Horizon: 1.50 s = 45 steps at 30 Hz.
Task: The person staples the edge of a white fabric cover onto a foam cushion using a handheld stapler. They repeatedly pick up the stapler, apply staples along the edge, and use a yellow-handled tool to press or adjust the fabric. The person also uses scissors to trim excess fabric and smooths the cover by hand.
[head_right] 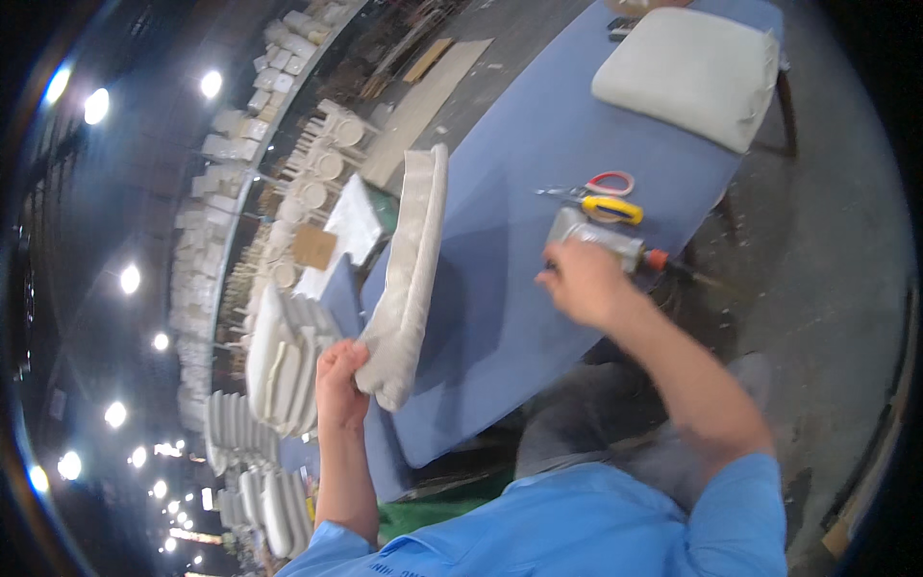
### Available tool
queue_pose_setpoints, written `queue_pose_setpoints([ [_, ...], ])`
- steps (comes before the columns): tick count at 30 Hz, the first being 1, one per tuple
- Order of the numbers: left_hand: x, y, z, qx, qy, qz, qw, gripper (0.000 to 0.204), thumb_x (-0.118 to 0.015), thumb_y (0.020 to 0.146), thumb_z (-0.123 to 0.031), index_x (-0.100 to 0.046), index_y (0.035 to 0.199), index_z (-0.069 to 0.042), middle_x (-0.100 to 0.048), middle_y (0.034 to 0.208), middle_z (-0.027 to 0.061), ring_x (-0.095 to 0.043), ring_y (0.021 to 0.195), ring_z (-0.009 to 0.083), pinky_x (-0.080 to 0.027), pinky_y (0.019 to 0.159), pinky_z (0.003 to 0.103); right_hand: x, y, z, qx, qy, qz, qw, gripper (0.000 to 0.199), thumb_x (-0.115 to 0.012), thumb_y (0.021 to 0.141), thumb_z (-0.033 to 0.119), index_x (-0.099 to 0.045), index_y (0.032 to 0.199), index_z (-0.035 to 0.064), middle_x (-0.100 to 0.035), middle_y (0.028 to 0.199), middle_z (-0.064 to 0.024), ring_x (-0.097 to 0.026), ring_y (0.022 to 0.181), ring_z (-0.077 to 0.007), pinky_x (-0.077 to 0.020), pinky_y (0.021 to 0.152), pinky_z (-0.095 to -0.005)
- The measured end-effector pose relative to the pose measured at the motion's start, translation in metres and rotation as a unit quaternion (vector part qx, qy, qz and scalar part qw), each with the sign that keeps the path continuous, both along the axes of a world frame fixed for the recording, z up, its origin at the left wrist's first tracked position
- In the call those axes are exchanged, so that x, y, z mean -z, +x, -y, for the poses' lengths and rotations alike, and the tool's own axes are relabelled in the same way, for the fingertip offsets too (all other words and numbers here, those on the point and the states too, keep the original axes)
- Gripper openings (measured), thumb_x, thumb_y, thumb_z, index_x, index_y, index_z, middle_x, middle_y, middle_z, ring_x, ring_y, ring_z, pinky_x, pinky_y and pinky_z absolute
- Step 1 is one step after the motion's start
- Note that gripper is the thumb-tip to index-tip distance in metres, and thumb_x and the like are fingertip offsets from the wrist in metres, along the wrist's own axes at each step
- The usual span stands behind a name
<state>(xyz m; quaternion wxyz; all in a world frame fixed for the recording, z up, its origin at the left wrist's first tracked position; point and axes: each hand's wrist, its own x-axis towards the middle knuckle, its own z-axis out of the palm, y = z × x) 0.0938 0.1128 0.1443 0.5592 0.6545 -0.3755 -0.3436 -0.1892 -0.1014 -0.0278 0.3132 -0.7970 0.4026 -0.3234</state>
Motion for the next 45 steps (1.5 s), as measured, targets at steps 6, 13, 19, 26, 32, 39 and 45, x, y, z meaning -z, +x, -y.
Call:
queue_pose_setpoints([
  [6, 0.081, -0.071, 0.004, 0.075, 0.122, 0.215, 0.966, 0.041, -0.076, 0.104, -0.022, -0.064, 0.071, -0.001, -0.063, 0.064, 0.0024, -0.057, 0.06, 0.0125, -0.043, 0.056, 0.036, 0.025, -0.01, -0.006, -0.012, -0.016, 0.103, 0.994, 0.016, -0.074, 0.098, 0.018, -0.078, 0.105, 0.0048, -0.074, 0.102, -0.0191, -0.072, 0.099, -0.0442, -0.0563, 0.089, -0.0553],
  [13, 0.15, -0.105, 0.018, 0.162, 0.088, 0.331, 0.925, 0.045, -0.076, 0.103, -0.02, -0.056, 0.071, 0.003, -0.053, 0.064, 0.0165, -0.05, 0.058, 0.0269, -0.04, 0.056, 0.044, 0.038, -0.063, 0.104, 0.143, -0.07, -0.103, 0.982, 0.019, -0.076, 0.098, 0.019, -0.078, 0.11, 0.0054, -0.073, 0.111, -0.0203, -0.07, 0.115, -0.0432, -0.0566, 0.095, -0.0541],
  [19, 0.131, -0.107, 0.014, 0.183, 0.122, 0.377, 0.9, 0.042, -0.076, 0.104, -0.018, -0.056, 0.074, 0.004, -0.053, 0.065, 0.0173, -0.048, 0.057, 0.0264, -0.04, 0.056, 0.043, 0.031, -0.037, 0.114, 0.076, -0.051, -0.196, 0.976, 0.028, -0.078, 0.097, 0.023, -0.075, 0.119, 0.0048, -0.074, 0.114, -0.0197, -0.07, 0.118, -0.0431, -0.0577, 0.099, -0.0539],
  [26, 0.125, -0.091, -0.018, 0.124, 0.143, 0.396, 0.898, 0.044, -0.074, 0.105, -0.023, -0.056, 0.075, 0.004, -0.055, 0.067, 0.0181, -0.048, 0.057, 0.0301, -0.041, 0.057, 0.045, -0.012, -0.065, 0.072, 0.085, 0.106, -0.027, 0.99, 0.033, -0.065, 0.106, 0.018, -0.059, 0.135, 0.0025, -0.075, 0.11, -0.0241, -0.073, 0.101, -0.0451, -0.056, 0.086, -0.0526],
  [32, 0.13, -0.098, -0.011, 0.157, 0.229, 0.397, 0.875, 0.04, -0.076, 0.104, -0.03, -0.068, 0.08, 0.0, -0.064, 0.07, 0.0181, -0.064, 0.063, 0.0339, -0.049, 0.061, 0.044, 0.034, -0.146, -0.053, 0.034, 0.184, 0.15, 0.971, 0.04, -0.066, 0.106, 0.019, -0.067, 0.141, 0.0005, -0.073, 0.107, -0.012, -0.07, 0.098, -0.0226, -0.0537, 0.087, -0.0381],
  [39, 0.138, -0.112, 0.011, 0.145, 0.208, 0.524, 0.813, 0.038, -0.076, 0.101, -0.033, -0.07, 0.08, -0.002, -0.069, 0.074, 0.0203, -0.069, 0.069, 0.0412, -0.053, 0.064, 0.049, 0.056, -0.184, -0.164, -0.062, 0.238, 0.12, 0.962, 0.042, -0.077, 0.094, 0.015, -0.072, 0.133, 0.0008, -0.067, 0.101, -0.0119, -0.066, 0.09, -0.0263, -0.0522, 0.083, -0.0371],
  [45, 0.162, -0.096, 0.01, 0.142, 0.145, 0.505, 0.839, 0.038, -0.073, 0.1, -0.028, -0.062, 0.074, -0.003, -0.066, 0.072, 0.0202, -0.067, 0.071, 0.0448, -0.05, 0.064, 0.055, 0.063, -0.193, -0.178, -0.101, 0.23, 0.06, 0.966, 0.04, -0.078, 0.091, 0.011, -0.075, 0.13, 0.0005, -0.072, 0.105, -0.0142, -0.072, 0.096, -0.0308, -0.0554, 0.086, -0.0384],
])
